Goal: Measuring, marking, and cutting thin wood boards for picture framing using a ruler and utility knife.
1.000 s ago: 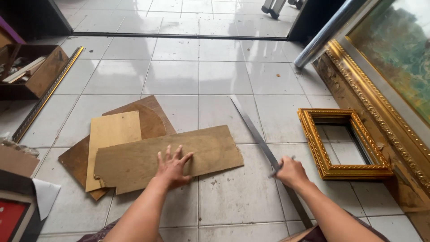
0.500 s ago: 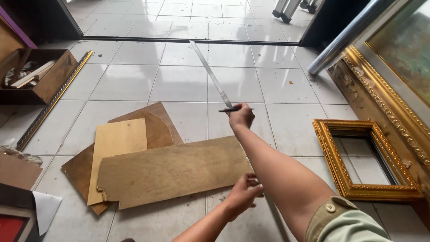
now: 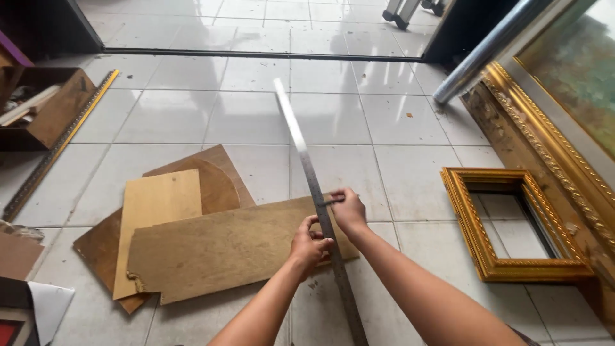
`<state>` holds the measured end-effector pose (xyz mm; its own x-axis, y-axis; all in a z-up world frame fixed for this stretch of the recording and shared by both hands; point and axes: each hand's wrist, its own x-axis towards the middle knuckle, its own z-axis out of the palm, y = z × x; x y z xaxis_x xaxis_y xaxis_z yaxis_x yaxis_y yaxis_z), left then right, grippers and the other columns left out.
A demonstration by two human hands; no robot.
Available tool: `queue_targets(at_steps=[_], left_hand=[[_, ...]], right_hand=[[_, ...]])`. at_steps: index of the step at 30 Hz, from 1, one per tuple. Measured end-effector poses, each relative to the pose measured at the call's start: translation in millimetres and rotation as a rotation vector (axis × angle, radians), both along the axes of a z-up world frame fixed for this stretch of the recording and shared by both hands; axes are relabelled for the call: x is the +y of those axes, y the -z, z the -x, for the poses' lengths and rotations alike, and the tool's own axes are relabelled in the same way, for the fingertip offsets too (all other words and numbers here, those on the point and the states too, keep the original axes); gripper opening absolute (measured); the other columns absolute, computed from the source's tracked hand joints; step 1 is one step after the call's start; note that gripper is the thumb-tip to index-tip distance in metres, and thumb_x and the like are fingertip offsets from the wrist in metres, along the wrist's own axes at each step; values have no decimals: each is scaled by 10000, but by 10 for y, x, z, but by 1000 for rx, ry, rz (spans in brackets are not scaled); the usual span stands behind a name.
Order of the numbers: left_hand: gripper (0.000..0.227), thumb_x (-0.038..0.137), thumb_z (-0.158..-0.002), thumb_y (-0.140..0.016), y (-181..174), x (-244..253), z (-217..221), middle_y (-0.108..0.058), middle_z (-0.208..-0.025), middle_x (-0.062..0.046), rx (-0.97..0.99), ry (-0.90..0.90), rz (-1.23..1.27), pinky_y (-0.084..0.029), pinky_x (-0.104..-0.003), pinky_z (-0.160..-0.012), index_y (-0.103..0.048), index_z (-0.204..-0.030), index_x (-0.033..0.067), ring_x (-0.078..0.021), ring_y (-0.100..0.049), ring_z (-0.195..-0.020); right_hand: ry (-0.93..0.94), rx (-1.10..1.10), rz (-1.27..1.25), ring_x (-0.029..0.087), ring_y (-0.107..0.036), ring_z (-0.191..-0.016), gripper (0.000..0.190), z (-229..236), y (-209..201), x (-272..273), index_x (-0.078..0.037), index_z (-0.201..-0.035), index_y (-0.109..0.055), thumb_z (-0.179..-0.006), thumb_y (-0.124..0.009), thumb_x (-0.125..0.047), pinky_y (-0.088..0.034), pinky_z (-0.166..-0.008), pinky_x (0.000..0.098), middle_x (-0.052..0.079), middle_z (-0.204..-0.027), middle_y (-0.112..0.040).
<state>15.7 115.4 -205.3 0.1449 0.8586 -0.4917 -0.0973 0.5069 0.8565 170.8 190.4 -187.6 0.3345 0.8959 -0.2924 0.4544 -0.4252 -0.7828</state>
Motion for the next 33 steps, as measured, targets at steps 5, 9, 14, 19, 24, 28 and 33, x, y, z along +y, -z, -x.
queue_targets(at_steps=[5,9,14,19,24,28,33], left_hand=[[820,65,-886,-955,509,75,39,-750,-1191,-135,300,100,-16,-774,-453,-702,-605,-1602,259,-304,-829,-1002],[607,461,-876,-958,163,43,74,-802,-1289,-58,991,366,-242,-680,-549,-1020,-676,-1398,333,-374,-769,-1289],[473,498,-1018,-803,-321,-448,139,-783,-1301,-123,1022,345,-281,-629,-565,-1070,-588,-1353,243,-425,-755,-1307],[344,537,-1073,-670,-669,-794,-49,-811,-1159,-115,1048,380,-453,-634,-577,-1007,-617,-1255,251,-430,-789,-1210],[205,487,-987,-782,-1489,-1475,-714,-740,-802,-57,969,410,-778,-632,-503,-835,-728,-1015,291,-341,-784,-966],[225,444,-877,-886,-1718,-2081,-1441,-645,-674,-8,714,357,-1118,-616,-384,-707,-728,-794,307,-271,-724,-783],[345,399,-1079,-671,-2083,-2772,-2425,-663,-837,-76,252,709,-1263,-590,-464,-766,-738,-802,206,-372,-679,-930]], right_hand=[[-267,-348,351,363,-718,-1405,450,-876,-248,-1194,-211,-1394,-701,-955,-703,-303,-590,-1147,520,140,-1436,-797],[-344,-500,462,374,-758,-1368,434,-1168,-394,-1652,-214,-1381,-656,-963,-702,-323,-615,-1096,524,138,-1404,-825],[-302,-446,421,398,-741,-1383,570,-1319,-111,-1764,-271,-1492,-542,-955,-709,-358,-613,-1088,535,193,-1477,-773],[-202,-330,403,405,-705,-1432,710,-1211,-794,-2139,-240,-1590,-498,-917,-706,-332,-588,-1146,519,252,-1511,-737],[-61,-230,295,399,-692,-1423,631,-1407,-1770,-2609,-241,-1530,-661,-948,-717,-478,-576,-1156,537,236,-1429,-782],[197,-300,174,376,-758,-1315,370,-1905,-2177,-3551,-314,-1292,-839,-945,-716,-346,-610,-1096,541,120,-1334,-849],[558,-351,313,315,-809,-1154,401,-3081,-1482,-4823,-285,-1282,-837,-972,-711,-504,-639,-1012,503,74,-1117,-883]])
